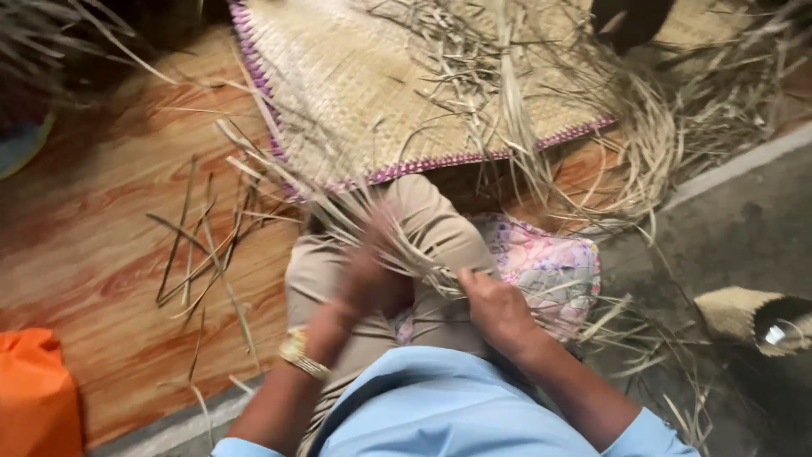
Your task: Weaving and braiding dried straw strands to create a traditional craft item or mat.
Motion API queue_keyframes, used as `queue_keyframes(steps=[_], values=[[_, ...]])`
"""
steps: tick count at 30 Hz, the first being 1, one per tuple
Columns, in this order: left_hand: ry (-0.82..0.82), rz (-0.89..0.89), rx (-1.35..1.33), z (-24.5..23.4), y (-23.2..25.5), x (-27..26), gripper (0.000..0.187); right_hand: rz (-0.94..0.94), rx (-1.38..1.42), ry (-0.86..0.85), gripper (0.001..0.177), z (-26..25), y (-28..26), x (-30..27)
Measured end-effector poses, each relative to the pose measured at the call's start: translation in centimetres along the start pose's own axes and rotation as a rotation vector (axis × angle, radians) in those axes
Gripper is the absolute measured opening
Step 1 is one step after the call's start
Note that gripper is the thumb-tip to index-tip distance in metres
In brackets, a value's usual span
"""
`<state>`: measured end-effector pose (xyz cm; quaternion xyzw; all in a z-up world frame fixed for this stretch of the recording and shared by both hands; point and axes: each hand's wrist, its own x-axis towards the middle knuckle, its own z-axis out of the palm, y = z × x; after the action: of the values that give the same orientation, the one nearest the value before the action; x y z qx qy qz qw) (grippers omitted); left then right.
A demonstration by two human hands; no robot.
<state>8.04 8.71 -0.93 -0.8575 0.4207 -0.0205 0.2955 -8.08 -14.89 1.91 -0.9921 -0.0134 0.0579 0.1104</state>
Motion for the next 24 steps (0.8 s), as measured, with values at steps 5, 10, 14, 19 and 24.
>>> queue_keyframes(steps=[5,10,14,19,24], values=[[0.942,0.309,-0.895,-10.3,5.4,2.2,0.026,0.111,-0.005,-0.181,0.016,3.7,5.6,-3.5],[0.953,0.511,-0.942,-9.0,3.6,3.5,0.011,0.397,0.071,-0.534,0.020,-0.7,11.2,-14.2],[0.853,0.734,-0.995,-9.4,1.5,3.9,0.013,0.231,0.167,-1.543,0.054,1.7,14.5,-24.2],[0.831,0.705,-0.990,-10.8,0.6,3.9,0.011,0.271,0.736,-1.076,0.091,-6.2,17.2,-12.1],[0.654,0.606,-0.974,-9.9,0.9,2.5,0.039,0.614,0.866,-0.290,0.032,-1.9,19.8,2.6]])
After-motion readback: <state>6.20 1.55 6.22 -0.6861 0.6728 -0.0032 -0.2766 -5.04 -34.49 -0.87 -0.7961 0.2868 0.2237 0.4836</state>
